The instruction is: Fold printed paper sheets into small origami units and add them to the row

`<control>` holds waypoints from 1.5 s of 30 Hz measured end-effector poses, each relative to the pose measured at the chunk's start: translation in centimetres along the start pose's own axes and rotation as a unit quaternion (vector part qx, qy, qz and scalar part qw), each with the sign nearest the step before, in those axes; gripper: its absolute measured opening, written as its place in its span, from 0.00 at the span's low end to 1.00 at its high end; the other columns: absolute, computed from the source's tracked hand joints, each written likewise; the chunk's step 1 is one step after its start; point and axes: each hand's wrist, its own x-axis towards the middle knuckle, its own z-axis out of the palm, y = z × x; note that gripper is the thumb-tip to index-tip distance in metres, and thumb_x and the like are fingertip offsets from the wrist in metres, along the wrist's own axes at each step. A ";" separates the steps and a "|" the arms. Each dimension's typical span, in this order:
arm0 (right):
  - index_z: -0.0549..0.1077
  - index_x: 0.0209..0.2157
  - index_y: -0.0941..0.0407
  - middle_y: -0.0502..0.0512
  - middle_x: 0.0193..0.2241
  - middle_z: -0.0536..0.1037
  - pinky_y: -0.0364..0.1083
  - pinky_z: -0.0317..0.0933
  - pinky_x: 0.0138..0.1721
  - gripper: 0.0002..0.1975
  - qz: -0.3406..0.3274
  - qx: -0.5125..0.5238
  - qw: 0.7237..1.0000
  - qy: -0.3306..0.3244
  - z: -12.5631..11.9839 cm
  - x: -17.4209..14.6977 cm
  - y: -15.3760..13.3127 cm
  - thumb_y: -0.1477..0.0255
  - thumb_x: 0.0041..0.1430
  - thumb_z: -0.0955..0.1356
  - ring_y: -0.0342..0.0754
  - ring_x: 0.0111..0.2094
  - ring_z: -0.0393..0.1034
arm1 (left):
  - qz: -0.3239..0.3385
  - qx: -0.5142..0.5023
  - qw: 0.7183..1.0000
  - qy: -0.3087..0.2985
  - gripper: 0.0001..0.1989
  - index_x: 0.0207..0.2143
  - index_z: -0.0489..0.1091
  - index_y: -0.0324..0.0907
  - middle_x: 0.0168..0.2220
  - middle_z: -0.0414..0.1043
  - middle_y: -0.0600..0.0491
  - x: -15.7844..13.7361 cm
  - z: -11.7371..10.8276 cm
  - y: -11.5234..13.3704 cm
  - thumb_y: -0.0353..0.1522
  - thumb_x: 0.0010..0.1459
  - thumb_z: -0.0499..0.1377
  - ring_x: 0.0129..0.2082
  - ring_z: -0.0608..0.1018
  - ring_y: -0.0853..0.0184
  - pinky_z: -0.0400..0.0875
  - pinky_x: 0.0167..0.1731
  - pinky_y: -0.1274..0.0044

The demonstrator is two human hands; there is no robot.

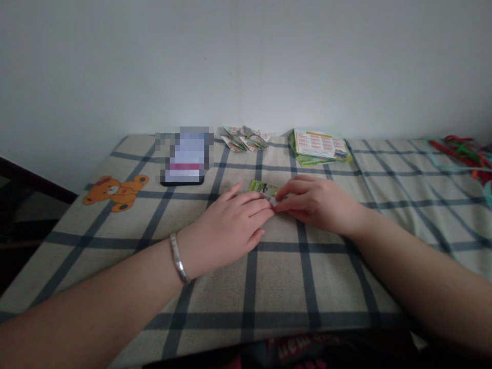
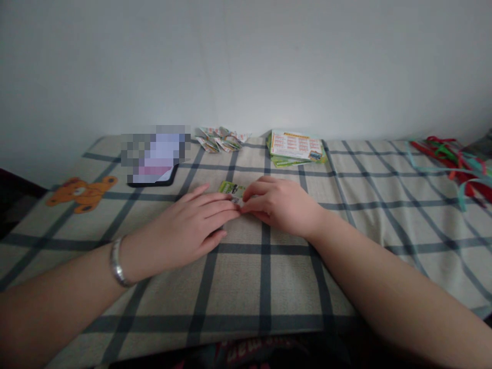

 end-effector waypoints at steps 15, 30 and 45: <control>0.77 0.42 0.52 0.53 0.45 0.77 0.45 0.62 0.39 0.11 0.010 -0.036 0.998 -0.045 -0.5 -0.1 -0.6 0.70 0.65 0.64 0.46 0.41 0.71 | 0.025 0.020 0.999 0.008 0.15 0.51 0.69 0.40 0.52 0.73 0.53 -0.1 -0.4 -0.3 0.32 0.62 0.54 0.56 0.69 0.61 0.50 0.64 0.61; 0.77 0.43 0.52 0.54 0.45 0.78 0.46 0.64 0.41 0.11 0.000 -0.007 0.999 -0.047 -0.7 -0.2 -0.9 0.70 0.65 0.63 0.47 0.42 0.72 | 0.019 0.027 0.999 0.003 0.15 0.51 0.69 0.41 0.52 0.73 0.52 -0.1 -0.5 -0.2 0.33 0.62 0.55 0.56 0.69 0.61 0.53 0.63 0.61; 0.76 0.43 0.53 0.51 0.53 0.75 0.50 0.64 0.44 0.10 -0.010 -0.056 0.996 -0.069 -0.9 0.2 -1.4 0.72 0.64 0.63 0.51 0.48 0.69 | 0.018 0.037 0.999 -0.015 0.13 0.47 0.70 0.41 0.49 0.73 0.51 0.2 -0.5 0.0 0.34 0.63 0.53 0.56 0.69 0.59 0.52 0.64 0.60</control>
